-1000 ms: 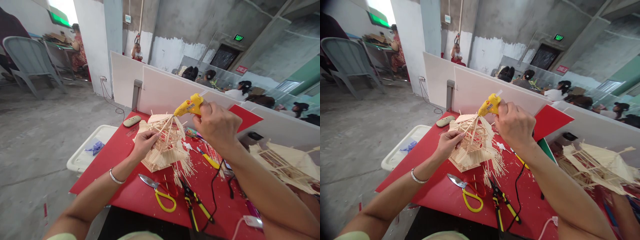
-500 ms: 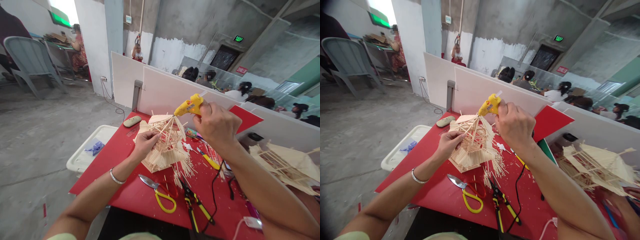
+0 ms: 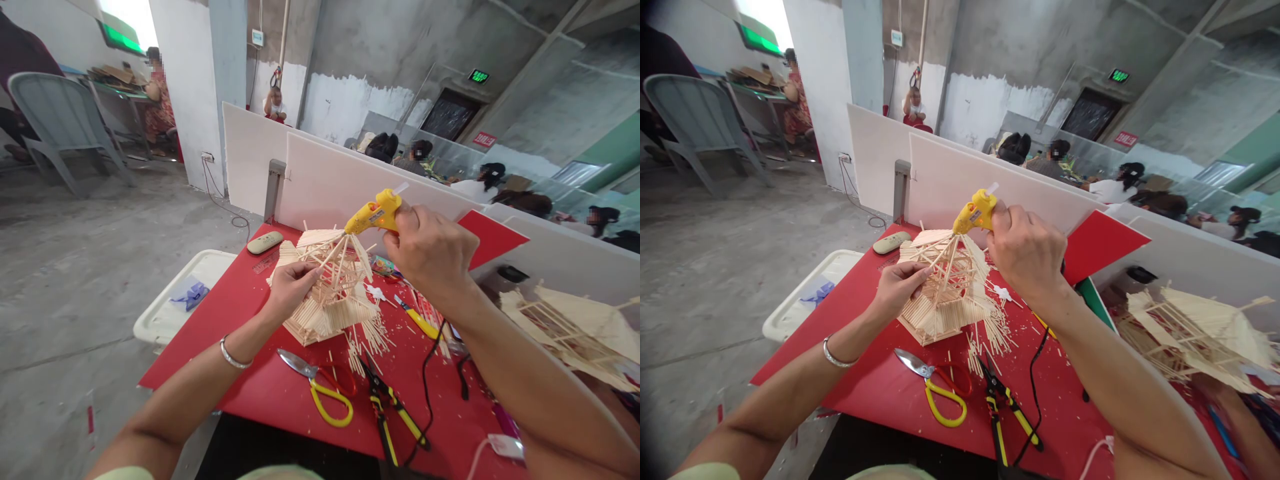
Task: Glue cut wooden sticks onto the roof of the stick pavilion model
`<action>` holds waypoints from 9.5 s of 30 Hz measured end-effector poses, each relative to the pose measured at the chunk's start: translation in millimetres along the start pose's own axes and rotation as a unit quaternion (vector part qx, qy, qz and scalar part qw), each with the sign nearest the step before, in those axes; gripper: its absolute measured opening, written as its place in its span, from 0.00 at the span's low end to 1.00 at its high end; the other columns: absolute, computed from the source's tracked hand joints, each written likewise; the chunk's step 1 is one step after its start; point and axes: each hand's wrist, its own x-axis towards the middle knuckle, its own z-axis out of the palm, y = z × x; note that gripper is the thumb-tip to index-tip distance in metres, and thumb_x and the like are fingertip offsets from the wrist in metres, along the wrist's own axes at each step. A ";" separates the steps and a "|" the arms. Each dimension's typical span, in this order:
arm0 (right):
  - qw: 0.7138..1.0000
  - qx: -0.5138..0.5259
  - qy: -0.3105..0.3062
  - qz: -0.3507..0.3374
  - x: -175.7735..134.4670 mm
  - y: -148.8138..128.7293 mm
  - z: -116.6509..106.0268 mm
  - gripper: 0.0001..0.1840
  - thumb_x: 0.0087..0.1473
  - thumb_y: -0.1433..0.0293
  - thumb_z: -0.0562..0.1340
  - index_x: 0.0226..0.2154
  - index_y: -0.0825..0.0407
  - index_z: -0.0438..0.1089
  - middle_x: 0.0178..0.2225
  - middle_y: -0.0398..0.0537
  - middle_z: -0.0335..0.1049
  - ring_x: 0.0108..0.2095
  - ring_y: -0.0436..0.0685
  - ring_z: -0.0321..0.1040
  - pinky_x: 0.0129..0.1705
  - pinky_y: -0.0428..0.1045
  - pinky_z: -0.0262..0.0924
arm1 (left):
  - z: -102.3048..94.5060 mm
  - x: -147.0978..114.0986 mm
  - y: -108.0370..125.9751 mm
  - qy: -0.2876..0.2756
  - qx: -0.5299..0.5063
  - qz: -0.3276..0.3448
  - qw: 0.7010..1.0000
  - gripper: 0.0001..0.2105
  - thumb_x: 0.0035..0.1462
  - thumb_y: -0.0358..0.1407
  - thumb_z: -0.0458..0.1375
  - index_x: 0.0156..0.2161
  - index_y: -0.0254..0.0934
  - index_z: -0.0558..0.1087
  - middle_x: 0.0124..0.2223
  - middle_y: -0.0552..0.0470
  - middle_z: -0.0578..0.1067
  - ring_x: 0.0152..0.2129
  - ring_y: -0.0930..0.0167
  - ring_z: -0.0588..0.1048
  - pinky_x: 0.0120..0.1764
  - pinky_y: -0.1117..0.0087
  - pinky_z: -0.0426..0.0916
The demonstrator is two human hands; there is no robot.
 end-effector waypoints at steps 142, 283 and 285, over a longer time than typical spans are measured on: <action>0.998 0.053 0.025 0.004 -14.5 -20.5 -10.5 0.17 0.61 0.63 0.56 0.49 0.54 0.68 0.33 0.48 0.69 0.31 0.55 0.63 0.29 0.52 0.42 | -15.0 -5.8 6.0 -0.033 -0.088 -0.097 0.991 0.17 0.50 0.46 0.67 0.25 0.31 0.74 0.23 0.51 0.75 0.13 0.76 0.71 0.15 0.77 0.63; 0.676 0.620 -0.242 0.316 -303.8 -124.6 -3.2 0.15 0.66 0.61 0.55 0.40 0.47 0.76 0.38 0.47 0.79 0.37 0.55 0.75 0.42 0.49 0.64 | 74.8 -179.2 -115.7 -0.062 -0.052 -0.242 0.967 0.16 0.53 0.48 0.67 0.33 0.33 0.79 0.21 0.57 0.67 0.17 0.80 0.62 0.20 0.79 0.54; 0.669 0.633 -0.240 0.307 -303.5 -131.7 -4.4 0.14 0.66 0.60 0.56 0.42 0.47 0.75 0.40 0.47 0.79 0.41 0.56 0.74 0.45 0.50 0.64 | 66.8 -180.9 -108.9 -0.028 -0.045 -0.219 0.974 0.16 0.55 0.47 0.66 0.35 0.33 0.79 0.20 0.57 0.67 0.15 0.81 0.62 0.19 0.79 0.55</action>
